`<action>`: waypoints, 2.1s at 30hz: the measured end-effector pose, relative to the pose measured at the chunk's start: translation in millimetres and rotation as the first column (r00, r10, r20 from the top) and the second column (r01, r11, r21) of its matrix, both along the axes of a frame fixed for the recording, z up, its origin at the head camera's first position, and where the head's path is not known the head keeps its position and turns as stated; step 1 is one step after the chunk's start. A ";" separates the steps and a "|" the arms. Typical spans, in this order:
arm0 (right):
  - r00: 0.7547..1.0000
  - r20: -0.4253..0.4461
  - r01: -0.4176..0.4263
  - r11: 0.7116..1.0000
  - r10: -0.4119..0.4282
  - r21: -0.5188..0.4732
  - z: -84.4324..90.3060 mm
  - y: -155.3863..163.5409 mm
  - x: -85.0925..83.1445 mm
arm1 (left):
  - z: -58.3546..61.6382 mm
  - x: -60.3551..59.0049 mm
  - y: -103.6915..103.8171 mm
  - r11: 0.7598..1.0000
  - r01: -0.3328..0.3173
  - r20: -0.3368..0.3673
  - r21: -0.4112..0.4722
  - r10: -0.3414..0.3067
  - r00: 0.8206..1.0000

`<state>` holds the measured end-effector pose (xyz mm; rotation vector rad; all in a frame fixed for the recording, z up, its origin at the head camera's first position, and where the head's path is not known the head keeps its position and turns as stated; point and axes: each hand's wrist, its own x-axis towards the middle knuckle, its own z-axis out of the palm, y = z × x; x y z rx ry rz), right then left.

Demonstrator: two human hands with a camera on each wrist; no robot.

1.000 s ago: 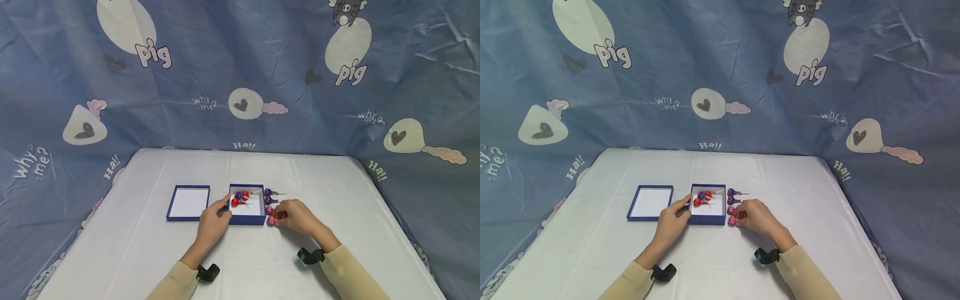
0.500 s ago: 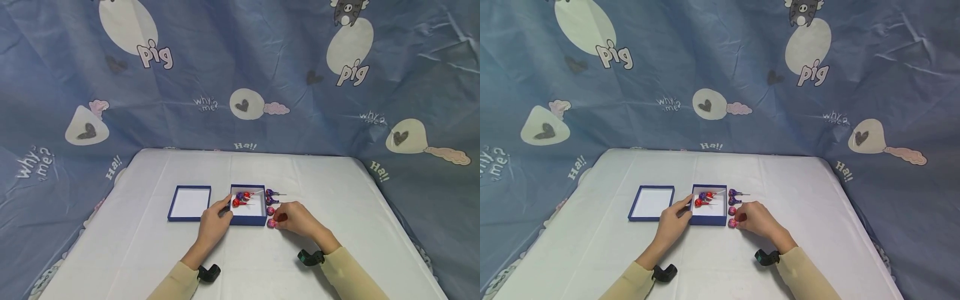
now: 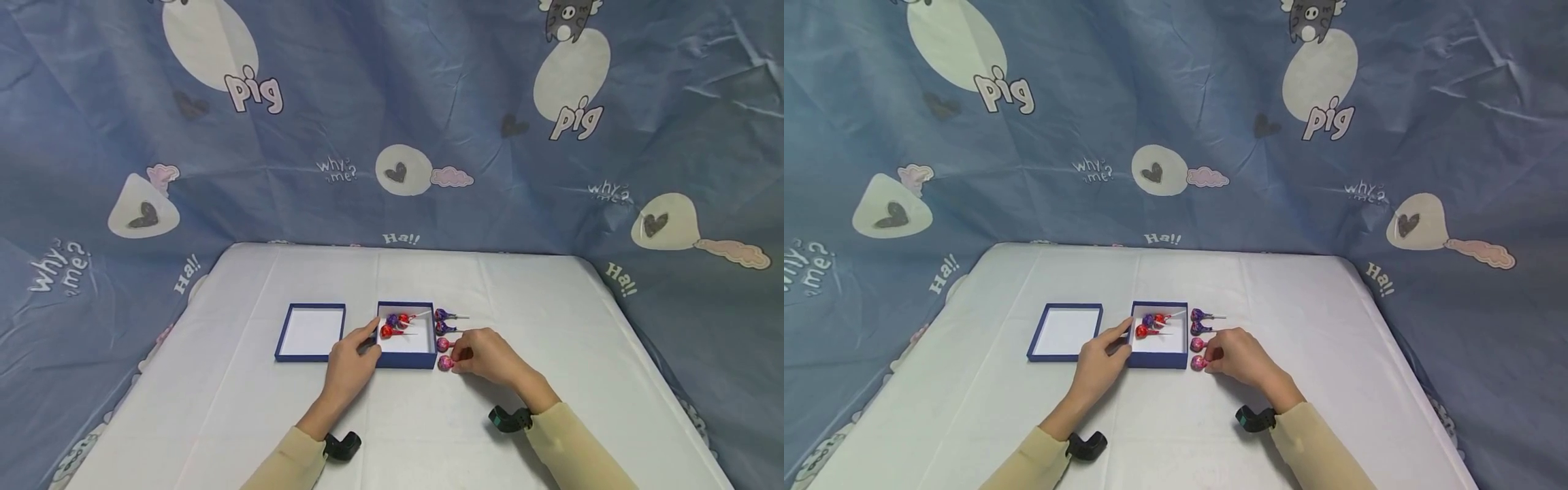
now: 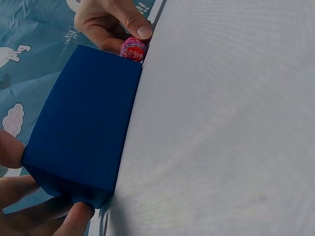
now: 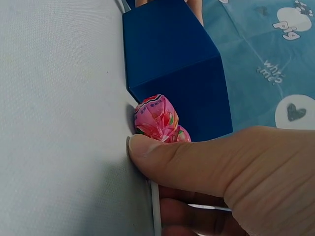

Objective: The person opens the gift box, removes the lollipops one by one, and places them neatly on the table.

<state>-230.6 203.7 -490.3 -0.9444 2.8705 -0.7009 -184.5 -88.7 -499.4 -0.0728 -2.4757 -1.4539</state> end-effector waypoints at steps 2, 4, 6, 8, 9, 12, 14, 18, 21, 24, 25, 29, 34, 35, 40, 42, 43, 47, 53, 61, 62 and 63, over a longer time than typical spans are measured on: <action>1.000 0.008 0.007 1.000 -0.007 0.007 0.5 0.4 0.8 | -0.3 0.5 -0.1 1.000 0.002 0.001 0.002 -0.002 1.000; 1.000 0.012 0.017 1.000 -0.017 0.010 1.0 0.9 0.9 | -1.3 0.0 -0.1 1.000 0.003 -0.006 0.002 -0.003 1.000; 1.000 0.014 0.025 1.000 -0.025 0.014 1.1 1.5 0.7 | -1.3 0.1 -0.4 1.000 0.001 -0.007 -0.001 -0.001 1.000; 0.999 0.017 0.031 0.999 -0.031 0.020 1.7 2.1 0.4 | -1.3 -0.4 -0.4 1.000 -0.001 -0.010 -0.002 0.001 1.000; 0.999 0.020 0.033 0.999 -0.033 0.023 2.0 2.4 0.4 | -1.2 -0.6 -0.4 1.000 -0.002 -0.009 -0.001 0.002 1.000; 0.999 0.030 0.031 0.999 -0.032 0.031 2.9 2.9 0.7 | -0.5 -0.4 -0.4 1.000 -0.004 -0.003 -0.001 0.004 1.000; 0.999 0.031 0.029 0.999 -0.030 0.030 3.5 3.2 0.7 | -0.4 -0.7 -0.4 1.000 -0.004 -0.004 -0.002 0.004 1.000; 0.999 0.031 0.029 0.999 -0.030 0.026 3.6 4.0 -0.4 | -0.5 -1.1 -0.5 1.000 -0.005 -0.005 -0.008 0.005 1.000; 0.998 0.046 0.030 0.999 -0.031 0.022 3.0 4.0 -0.6 | -0.5 -1.2 -0.8 1.000 -0.006 0.001 -0.008 0.006 1.000; 0.998 0.054 0.025 1.000 -0.026 0.018 2.0 3.7 -0.6 | -0.9 -1.2 -1.4 1.000 -0.003 0.004 -0.009 0.003 1.000; 0.998 0.053 0.023 1.000 -0.024 0.016 1.9 3.7 -0.7 | -1.0 -1.4 -1.5 1.000 -0.002 0.004 -0.009 0.002 1.000; 0.999 0.048 0.024 1.000 -0.025 0.011 2.1 3.6 -1.3 | -1.6 -2.2 -1.8 1.000 0.000 0.002 -0.007 0.000 1.000; 0.997 0.067 0.034 0.999 -0.035 0.016 4.5 3.5 -1.3 | -1.4 -1.7 -1.7 1.000 -0.003 0.008 -0.003 0.003 1.000; 0.997 0.072 0.037 0.999 -0.038 0.021 5.2 3.7 -1.1 | -1.4 -1.4 -1.5 1.000 -0.004 0.009 -0.003 0.004 1.000; 0.996 0.084 0.040 0.999 -0.042 0.032 11.6 4.4 0.5 | -1.1 -0.2 -0.9 1.000 -0.002 0.009 -0.008 0.002 1.000; 0.997 0.073 0.037 0.999 -0.039 0.034 14.4 5.2 0.7 | -1.3 0.4 -0.8 1.000 0.002 0.006 -0.006 -0.002 1.000; 0.997 0.063 0.033 0.999 -0.035 0.037 15.8 5.6 0.4 | -1.2 0.6 -0.8 1.000 0.004 0.005 -0.006 -0.004 1.000; 0.998 0.041 0.039 0.999 -0.040 0.030 23.5 6.0 -2.8 | -0.5 0.6 -1.4 1.000 0.004 0.003 -0.006 -0.004 1.000; 0.996 0.048 0.070 0.997 -0.070 0.016 34.5 4.1 -8.0 | 0.0 1.1 -2.1 1.000 0.005 0.011 0.000 -0.005 1.000; 0.998 -0.005 0.066 0.997 -0.066 -0.026 46.8 -2.8 -12.1 | -1.3 1.0 -2.0 1.000 0.006 0.011 0.000 -0.006 1.000; 0.998 -0.010 0.067 0.997 -0.068 -0.034 48.2 -4.7 -12.9 | -1.5 0.9 -2.0 1.000 0.005 0.008 -0.002 -0.005 1.000; 0.997 -0.014 0.072 0.997 -0.072 -0.042 49.7 -6.8 -13.8 | -1.5 0.7 -2.1 1.000 0.003 0.006 -0.005 -0.003 1.000</action>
